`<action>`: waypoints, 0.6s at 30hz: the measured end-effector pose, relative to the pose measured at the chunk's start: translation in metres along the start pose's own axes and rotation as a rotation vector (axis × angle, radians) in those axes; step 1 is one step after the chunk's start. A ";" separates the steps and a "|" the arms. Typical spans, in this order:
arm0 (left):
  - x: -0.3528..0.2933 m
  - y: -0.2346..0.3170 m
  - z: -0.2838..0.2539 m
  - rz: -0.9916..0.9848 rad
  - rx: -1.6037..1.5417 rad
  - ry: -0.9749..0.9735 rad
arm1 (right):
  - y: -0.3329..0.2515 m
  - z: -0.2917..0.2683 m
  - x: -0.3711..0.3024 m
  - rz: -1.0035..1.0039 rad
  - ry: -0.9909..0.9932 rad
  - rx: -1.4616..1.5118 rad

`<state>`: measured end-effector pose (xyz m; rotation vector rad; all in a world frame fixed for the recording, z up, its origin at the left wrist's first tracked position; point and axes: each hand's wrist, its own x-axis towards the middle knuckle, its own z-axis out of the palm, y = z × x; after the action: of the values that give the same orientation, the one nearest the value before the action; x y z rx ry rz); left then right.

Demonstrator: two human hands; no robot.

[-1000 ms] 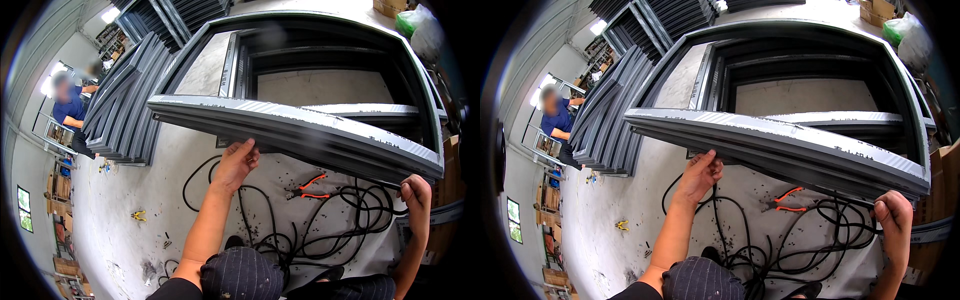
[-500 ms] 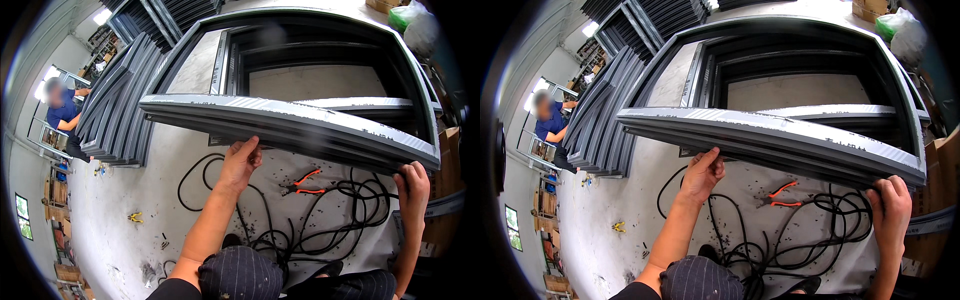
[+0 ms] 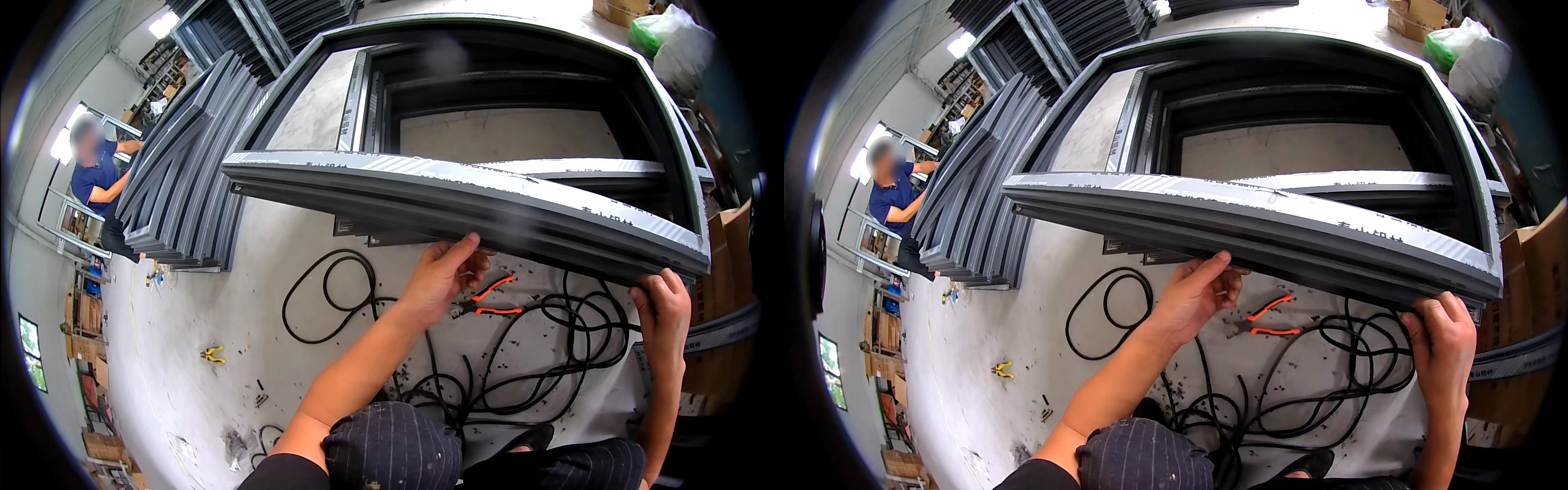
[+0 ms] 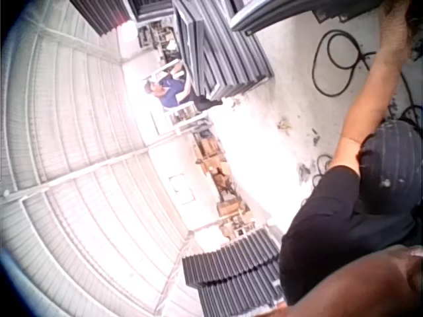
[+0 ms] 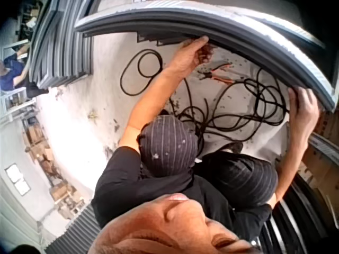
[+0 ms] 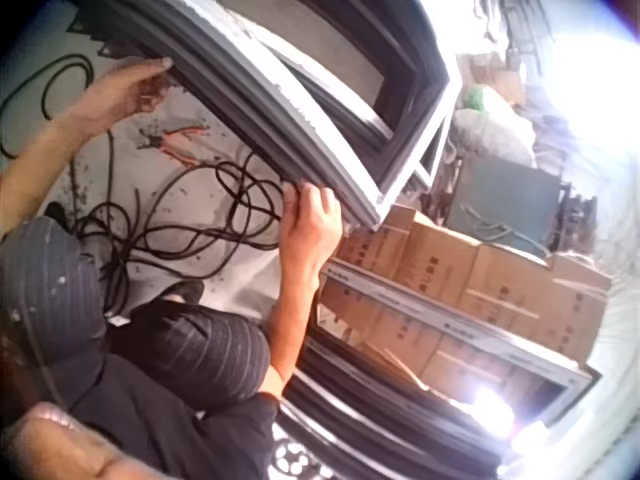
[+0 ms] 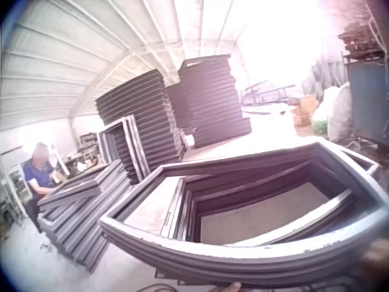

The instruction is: The person fits a rubber seal into the groove of a metal window frame by hand, trims the excess with pliers, and then carries the frame across a warehouse to stack it on a pallet.

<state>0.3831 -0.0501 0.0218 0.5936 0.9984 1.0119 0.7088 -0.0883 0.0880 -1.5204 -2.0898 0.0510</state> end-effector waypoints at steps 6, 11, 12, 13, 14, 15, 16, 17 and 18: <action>0.002 0.007 -0.016 0.029 0.021 0.111 | 0.001 -0.007 0.004 -0.013 0.066 -0.052; -0.022 0.051 -0.117 0.128 -0.083 0.323 | 0.011 -0.011 0.015 -0.045 0.203 -0.162; -0.032 0.061 -0.122 0.143 -0.046 0.431 | 0.018 -0.011 0.019 -0.103 0.224 -0.243; -0.047 0.074 -0.125 0.204 0.041 0.510 | 0.028 -0.009 0.021 -0.102 0.212 -0.291; -0.059 0.078 -0.127 0.251 0.110 0.570 | 0.035 -0.004 0.024 -0.123 0.193 -0.310; -0.079 0.089 -0.125 0.452 0.175 0.537 | 0.038 0.003 0.030 -0.144 0.196 -0.321; -0.099 0.099 -0.115 0.629 0.230 0.478 | 0.045 0.006 0.033 -0.151 0.184 -0.355; -0.124 0.113 -0.088 0.885 0.182 0.384 | 0.055 0.008 0.036 -0.135 0.127 -0.325; -0.150 0.127 -0.067 1.088 -0.045 0.114 | 0.066 0.003 0.036 -0.109 0.076 -0.307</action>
<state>0.2440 -0.1313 0.1535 1.0901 0.7114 2.0285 0.7573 -0.0312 0.0777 -1.5474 -2.1898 -0.3788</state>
